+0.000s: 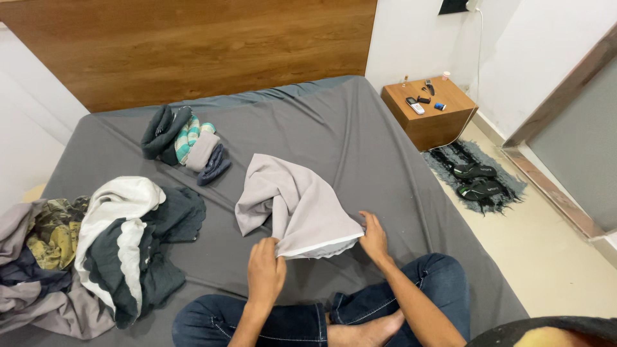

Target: The person sits on a bed and folds several pieces of clothing, including a light-colored shirt and a dark garment, into compact bundles. The person smooths and rolls the items, then places them into a growing stack on the bed.

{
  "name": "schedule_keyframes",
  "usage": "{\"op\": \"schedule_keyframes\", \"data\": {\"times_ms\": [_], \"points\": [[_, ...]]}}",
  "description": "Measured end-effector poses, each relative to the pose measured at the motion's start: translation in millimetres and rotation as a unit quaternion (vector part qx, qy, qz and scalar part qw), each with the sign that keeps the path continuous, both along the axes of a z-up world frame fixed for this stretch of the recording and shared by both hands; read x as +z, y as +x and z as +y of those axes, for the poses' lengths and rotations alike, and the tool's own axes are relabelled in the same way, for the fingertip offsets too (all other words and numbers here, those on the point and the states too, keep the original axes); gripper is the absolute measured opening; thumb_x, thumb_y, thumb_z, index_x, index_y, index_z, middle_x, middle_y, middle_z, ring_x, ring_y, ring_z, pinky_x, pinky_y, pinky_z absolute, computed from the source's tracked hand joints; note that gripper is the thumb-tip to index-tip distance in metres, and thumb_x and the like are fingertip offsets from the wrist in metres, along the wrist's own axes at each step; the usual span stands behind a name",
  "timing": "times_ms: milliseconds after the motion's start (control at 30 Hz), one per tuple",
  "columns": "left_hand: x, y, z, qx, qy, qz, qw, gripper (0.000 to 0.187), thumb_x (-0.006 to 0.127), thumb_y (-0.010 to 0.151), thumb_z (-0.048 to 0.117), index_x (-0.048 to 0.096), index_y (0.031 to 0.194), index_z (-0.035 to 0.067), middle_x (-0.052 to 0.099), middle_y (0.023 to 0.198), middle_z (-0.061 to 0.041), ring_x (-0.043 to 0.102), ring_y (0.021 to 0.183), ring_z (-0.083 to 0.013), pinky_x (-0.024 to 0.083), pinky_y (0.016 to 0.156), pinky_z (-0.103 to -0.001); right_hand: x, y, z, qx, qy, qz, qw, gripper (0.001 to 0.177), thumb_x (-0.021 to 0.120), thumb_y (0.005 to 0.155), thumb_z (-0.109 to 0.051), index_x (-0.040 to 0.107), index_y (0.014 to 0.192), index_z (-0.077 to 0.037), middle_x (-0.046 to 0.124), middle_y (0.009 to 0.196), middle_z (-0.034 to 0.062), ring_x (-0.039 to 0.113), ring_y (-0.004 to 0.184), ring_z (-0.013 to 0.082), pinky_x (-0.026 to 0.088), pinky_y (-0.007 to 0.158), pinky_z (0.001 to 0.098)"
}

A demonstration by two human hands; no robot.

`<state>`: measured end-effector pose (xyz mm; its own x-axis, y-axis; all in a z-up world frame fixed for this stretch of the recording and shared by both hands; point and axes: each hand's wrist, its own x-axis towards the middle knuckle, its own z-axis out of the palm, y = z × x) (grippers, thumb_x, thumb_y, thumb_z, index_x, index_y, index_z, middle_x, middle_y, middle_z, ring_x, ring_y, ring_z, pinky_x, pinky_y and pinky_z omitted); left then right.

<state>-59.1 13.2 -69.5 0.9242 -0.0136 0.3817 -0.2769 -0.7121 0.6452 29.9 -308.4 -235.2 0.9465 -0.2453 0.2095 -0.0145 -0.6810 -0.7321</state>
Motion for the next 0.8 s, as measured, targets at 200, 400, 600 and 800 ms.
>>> {"op": "schedule_keyframes", "data": {"times_ms": [200,400,600,800], "points": [[27.4,-19.3,56.0,0.077,0.137,0.044,0.987,0.036,0.068,0.068,0.002,0.067,0.103,0.009,0.065,0.117,-0.005,0.058,0.116,-0.0318,0.052,0.090,-0.044,49.4,-15.1,-18.6,0.072,0.007,0.123,0.990,0.059,0.066,0.074,-0.005,0.060,0.132,-0.012,0.072,0.127,0.0122,0.071,0.105,0.0342,0.054,0.093,0.0413],[56.1,-35.3,117.8,-0.039,0.253,0.368,0.894,0.035,0.066,0.081,0.013,0.070,0.115,0.020,0.066,0.132,-0.005,0.063,0.123,-0.0280,0.050,0.104,-0.040,127.0,-66.3,-22.8,0.504,-0.009,0.339,0.795,0.064,0.060,0.088,-0.008,0.046,0.150,-0.006,0.069,0.135,0.0214,0.068,0.121,0.0286,0.051,0.102,0.0376],[41.1,18.9,149.3,-0.202,0.256,0.593,0.736,0.039,0.058,0.094,0.020,0.067,0.132,0.015,0.077,0.121,-0.022,0.075,0.092,-0.0265,0.061,0.082,-0.037,148.9,-58.0,-24.6,0.546,0.005,0.572,0.612,0.070,0.044,0.093,-0.005,0.027,0.161,-0.002,0.072,0.112,0.0227,0.074,0.078,0.0216,0.062,0.063,0.0298],[73.7,196.4,100.1,-0.025,0.315,0.288,0.904,0.023,0.060,0.091,0.011,0.063,0.113,0.009,0.072,0.105,-0.024,0.070,0.086,-0.0411,0.057,0.075,-0.050,179.9,90.2,14.0,0.382,-0.143,0.487,0.773,0.037,0.049,0.095,-0.010,0.053,0.129,0.006,0.079,0.093,0.0138,0.078,0.073,0.0252,0.062,0.057,0.0334]]}}
